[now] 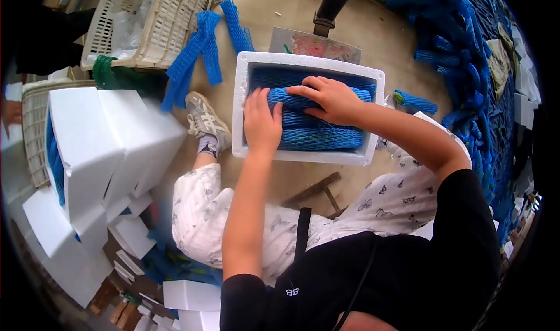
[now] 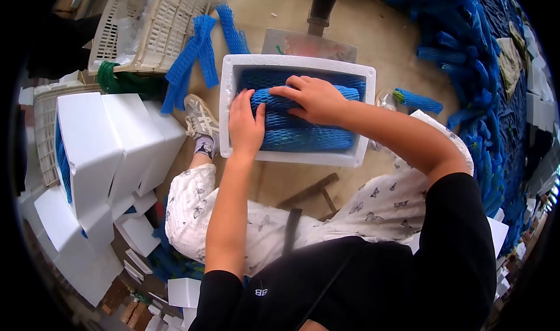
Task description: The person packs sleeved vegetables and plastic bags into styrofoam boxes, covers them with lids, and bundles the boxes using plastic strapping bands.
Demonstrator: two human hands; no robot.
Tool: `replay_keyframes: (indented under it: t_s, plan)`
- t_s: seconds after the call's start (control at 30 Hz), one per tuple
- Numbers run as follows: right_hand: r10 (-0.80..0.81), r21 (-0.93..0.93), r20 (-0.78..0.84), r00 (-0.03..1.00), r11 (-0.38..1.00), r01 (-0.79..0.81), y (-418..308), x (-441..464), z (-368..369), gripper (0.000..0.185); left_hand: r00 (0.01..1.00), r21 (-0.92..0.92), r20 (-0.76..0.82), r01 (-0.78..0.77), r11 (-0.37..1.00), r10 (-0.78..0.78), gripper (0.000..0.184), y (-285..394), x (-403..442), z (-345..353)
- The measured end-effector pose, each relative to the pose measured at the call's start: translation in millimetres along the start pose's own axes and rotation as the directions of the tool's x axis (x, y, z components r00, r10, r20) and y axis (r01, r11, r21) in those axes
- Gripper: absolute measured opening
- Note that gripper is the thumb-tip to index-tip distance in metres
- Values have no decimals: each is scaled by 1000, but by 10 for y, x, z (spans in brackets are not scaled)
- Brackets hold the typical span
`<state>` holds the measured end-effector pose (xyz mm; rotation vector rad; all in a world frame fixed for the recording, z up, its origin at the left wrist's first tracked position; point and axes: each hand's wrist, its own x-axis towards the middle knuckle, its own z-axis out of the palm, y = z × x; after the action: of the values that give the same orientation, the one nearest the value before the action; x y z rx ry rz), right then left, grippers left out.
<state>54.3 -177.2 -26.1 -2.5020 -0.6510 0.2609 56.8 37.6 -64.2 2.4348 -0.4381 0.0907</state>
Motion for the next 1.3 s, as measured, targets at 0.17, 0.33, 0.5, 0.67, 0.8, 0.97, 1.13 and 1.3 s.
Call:
replay_keyframes:
  t_s: [0.17, 0.33, 0.5, 0.67, 0.8, 0.97, 1.13, 1.3]
  plan:
    - [-42, -144, -173, 984, 989, 17, -39, -101, 57, 52, 999, 188, 28, -27, 982, 22, 39, 30, 117, 54]
    - [427, -261, 384, 819, 901, -347, 218, -524, -574, 23, 992, 68, 116, 38, 997, -45, 35, -63, 150, 55]
    - [384, -269, 379, 842, 916, -297, 378, -499, -334, 18, 997, -110, 75, 15, 994, -7, 37, -213, 162, 150]
    - [444, -299, 287, 849, 883, -361, 251, -553, -277, 25, 995, -77, 94, 51, 996, -43, 40, -239, 160, 165]
    - [67, -315, -106, 992, 944, -98, -315, -860, -457, 18, 991, -21, 34, -131, 991, 132, 45, 380, 151, -565]
    - [-34, 212, -44, 998, 976, 43, -1048, -1278, -259, 24, 949, 35, -148, -278, 960, 280, 30, 605, -274, -1163]
    - [-96, 319, -16, 995, 943, 96, -1138, -1274, 332, 24, 991, 53, -98, -82, 995, 87, 32, 392, -556, -887]
    - [-191, 350, 102, 976, 926, 144, -1036, -1207, 302, 18, 989, 34, -8, -145, 989, 146, 33, 527, -466, -789]
